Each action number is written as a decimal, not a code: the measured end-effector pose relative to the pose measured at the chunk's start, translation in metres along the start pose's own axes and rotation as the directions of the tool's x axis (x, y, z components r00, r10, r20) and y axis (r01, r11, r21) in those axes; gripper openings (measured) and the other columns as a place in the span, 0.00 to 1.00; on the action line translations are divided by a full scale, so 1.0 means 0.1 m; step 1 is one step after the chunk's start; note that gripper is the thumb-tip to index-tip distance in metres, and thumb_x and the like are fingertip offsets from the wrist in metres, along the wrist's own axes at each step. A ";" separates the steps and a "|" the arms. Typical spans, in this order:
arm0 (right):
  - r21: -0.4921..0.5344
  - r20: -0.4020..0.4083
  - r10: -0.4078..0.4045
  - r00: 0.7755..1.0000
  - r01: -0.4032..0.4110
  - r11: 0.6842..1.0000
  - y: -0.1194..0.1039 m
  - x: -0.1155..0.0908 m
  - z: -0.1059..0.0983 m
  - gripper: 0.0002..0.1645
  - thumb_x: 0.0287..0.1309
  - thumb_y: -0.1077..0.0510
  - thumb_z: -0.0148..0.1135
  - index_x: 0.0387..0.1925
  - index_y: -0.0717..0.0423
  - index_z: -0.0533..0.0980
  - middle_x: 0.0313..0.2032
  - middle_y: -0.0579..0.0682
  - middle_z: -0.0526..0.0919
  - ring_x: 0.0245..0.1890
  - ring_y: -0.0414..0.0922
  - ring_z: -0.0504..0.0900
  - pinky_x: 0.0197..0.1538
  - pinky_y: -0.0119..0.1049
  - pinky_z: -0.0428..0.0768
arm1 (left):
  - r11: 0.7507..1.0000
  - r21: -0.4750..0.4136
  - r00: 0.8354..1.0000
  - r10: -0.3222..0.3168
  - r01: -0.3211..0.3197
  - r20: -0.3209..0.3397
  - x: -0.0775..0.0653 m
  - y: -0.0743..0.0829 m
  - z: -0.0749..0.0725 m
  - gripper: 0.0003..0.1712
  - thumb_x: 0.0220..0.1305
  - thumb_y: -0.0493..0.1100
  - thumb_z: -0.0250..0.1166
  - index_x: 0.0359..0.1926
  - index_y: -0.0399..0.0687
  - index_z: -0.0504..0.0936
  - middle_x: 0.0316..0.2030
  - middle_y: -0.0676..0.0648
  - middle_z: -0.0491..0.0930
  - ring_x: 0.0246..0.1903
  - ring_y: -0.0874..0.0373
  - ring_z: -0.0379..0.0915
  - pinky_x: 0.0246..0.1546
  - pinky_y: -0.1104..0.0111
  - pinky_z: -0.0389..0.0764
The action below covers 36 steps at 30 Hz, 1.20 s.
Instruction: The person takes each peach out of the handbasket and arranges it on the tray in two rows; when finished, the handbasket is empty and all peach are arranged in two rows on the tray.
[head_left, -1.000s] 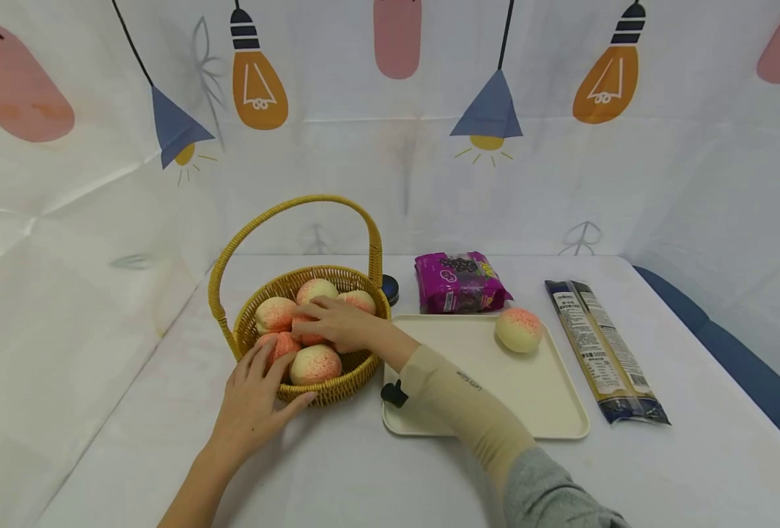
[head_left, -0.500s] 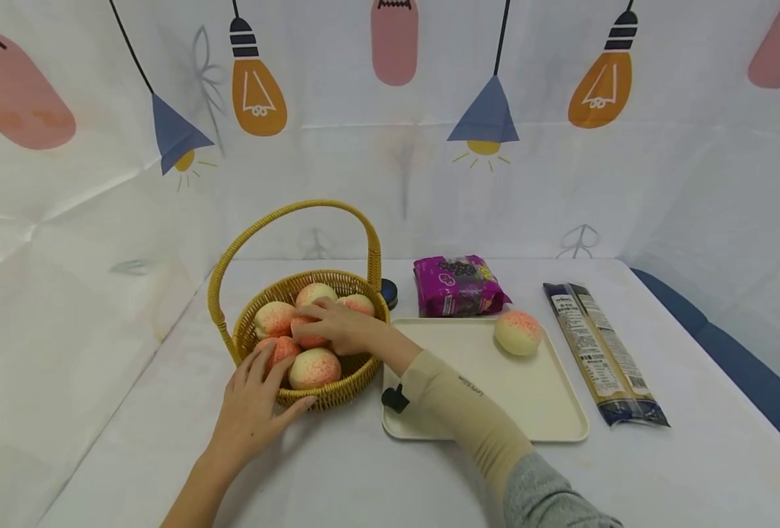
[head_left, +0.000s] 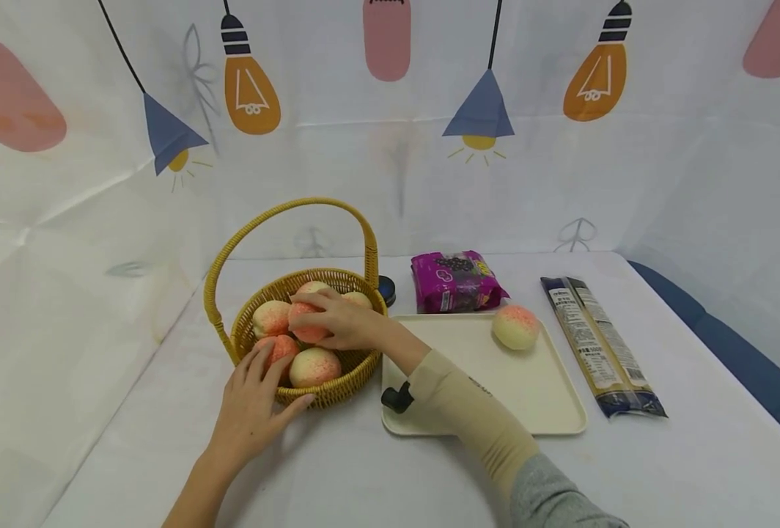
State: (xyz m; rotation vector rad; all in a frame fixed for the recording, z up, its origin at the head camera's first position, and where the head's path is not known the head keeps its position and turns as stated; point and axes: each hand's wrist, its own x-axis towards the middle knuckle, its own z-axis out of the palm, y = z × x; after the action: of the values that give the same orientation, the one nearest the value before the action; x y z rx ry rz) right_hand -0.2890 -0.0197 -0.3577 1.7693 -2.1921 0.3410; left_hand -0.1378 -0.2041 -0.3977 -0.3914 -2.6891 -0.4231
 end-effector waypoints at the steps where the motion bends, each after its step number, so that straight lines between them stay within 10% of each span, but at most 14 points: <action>1: -0.005 -0.012 -0.010 1.000 0.010 1.000 0.00 0.00 -0.02 0.26 0.54 0.55 0.64 0.56 0.47 0.72 0.63 0.56 0.62 0.60 0.52 0.61 0.56 0.33 0.68 | 1.000 -0.002 1.000 0.002 -0.002 -0.004 0.00 0.00 0.00 0.40 0.53 0.66 0.60 0.58 0.44 0.70 0.64 0.35 0.56 0.62 0.35 0.48 0.50 0.37 0.58; 36: -0.027 -0.236 -0.098 0.967 0.094 0.995 -0.12 -0.53 -0.41 0.22 0.52 0.54 0.66 0.50 0.49 0.76 0.60 0.62 0.65 0.56 0.54 0.67 0.58 0.39 0.67 | 1.000 -0.015 1.000 -0.011 0.011 0.002 -0.02 0.01 -0.03 0.35 0.54 0.65 0.61 0.49 0.40 0.72 0.64 0.35 0.55 0.62 0.36 0.48 0.52 0.39 0.56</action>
State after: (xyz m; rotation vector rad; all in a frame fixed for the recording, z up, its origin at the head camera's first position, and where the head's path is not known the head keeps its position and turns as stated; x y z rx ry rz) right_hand -0.2638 0.0403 -0.3401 1.7214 -1.9320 0.4842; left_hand -0.1353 -0.2043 -0.3959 -0.3817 -2.6922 -0.4460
